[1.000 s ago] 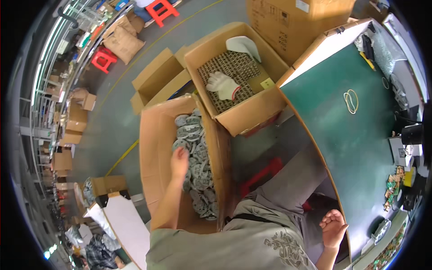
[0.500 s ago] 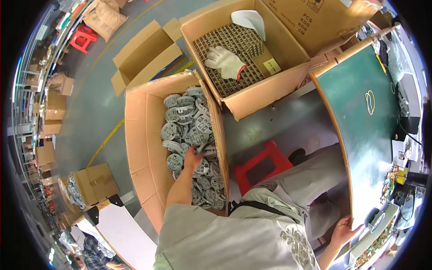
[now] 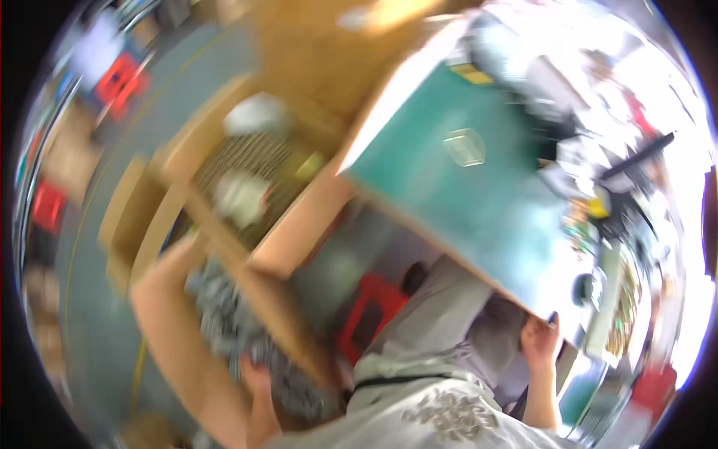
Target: Assembling electronic components by inserting small PCBs into circular housings and securing them with screws using an electric screwdriver.
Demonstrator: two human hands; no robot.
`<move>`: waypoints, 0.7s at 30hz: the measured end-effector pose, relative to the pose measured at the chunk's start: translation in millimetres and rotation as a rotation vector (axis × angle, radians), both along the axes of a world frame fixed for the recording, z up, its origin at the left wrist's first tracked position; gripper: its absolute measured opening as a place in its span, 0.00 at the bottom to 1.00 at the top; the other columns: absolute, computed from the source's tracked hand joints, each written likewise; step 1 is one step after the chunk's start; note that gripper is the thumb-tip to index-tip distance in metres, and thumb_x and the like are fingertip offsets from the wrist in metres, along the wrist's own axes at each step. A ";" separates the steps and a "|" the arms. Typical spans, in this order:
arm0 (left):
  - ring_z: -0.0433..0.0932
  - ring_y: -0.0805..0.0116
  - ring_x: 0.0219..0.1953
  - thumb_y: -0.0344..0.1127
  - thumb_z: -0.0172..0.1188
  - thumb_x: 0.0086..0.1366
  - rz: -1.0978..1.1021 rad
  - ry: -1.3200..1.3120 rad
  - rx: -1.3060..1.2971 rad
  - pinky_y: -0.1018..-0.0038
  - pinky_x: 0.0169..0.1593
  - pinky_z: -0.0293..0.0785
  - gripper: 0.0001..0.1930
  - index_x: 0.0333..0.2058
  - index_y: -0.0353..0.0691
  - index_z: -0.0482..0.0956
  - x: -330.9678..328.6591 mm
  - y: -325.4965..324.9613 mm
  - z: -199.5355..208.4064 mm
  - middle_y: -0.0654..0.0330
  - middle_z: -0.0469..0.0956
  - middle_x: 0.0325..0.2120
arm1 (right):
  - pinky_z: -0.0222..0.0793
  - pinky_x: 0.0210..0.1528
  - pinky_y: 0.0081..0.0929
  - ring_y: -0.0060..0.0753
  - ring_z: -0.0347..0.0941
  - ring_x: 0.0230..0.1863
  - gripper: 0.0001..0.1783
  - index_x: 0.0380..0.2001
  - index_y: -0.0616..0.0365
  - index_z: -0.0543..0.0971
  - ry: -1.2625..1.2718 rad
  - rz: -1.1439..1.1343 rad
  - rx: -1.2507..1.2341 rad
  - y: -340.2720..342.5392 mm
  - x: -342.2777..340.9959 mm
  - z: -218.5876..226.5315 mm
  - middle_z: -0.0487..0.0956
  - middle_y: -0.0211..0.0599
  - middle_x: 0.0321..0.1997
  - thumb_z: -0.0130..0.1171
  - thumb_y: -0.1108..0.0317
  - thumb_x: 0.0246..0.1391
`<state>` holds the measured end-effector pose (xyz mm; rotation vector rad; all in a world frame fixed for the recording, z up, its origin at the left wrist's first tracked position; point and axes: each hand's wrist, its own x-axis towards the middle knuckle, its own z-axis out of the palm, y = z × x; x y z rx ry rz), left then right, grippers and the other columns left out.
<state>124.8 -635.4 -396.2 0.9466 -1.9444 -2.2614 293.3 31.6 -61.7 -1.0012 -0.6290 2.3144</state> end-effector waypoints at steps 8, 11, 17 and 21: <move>0.79 0.63 0.46 0.36 0.53 0.73 -0.657 0.231 0.655 0.65 0.50 0.77 0.17 0.57 0.39 0.76 -295.5 204.5 21.7 0.54 0.80 0.48 | 0.72 0.39 0.27 0.28 0.76 0.36 0.23 0.44 0.55 0.78 -0.159 -0.122 -0.020 -34.1 -37.4 16.4 0.79 0.34 0.38 0.60 0.45 0.67; 0.79 0.63 0.46 0.35 0.54 0.73 -0.784 0.243 0.700 0.65 0.50 0.78 0.17 0.57 0.39 0.77 -332.6 250.5 43.1 0.53 0.80 0.48 | 0.73 0.41 0.28 0.29 0.77 0.38 0.24 0.43 0.55 0.78 -0.157 -0.113 -0.023 -31.5 -20.5 11.2 0.80 0.35 0.39 0.60 0.43 0.67; 0.80 0.63 0.46 0.35 0.55 0.73 -0.963 0.213 0.766 0.66 0.49 0.78 0.16 0.56 0.38 0.78 -381.7 298.0 60.0 0.53 0.81 0.48 | 0.74 0.43 0.28 0.31 0.79 0.39 0.25 0.39 0.55 0.79 -0.204 -0.059 -0.029 -34.5 -25.8 10.3 0.81 0.35 0.38 0.59 0.41 0.67; 0.80 0.63 0.46 0.35 0.56 0.73 -1.076 0.173 0.829 0.66 0.49 0.79 0.16 0.56 0.38 0.78 -401.5 337.6 61.8 0.53 0.81 0.47 | 0.74 0.42 0.28 0.32 0.80 0.39 0.26 0.39 0.55 0.79 -0.209 -0.054 -0.028 -31.8 -20.2 6.5 0.82 0.35 0.37 0.58 0.40 0.67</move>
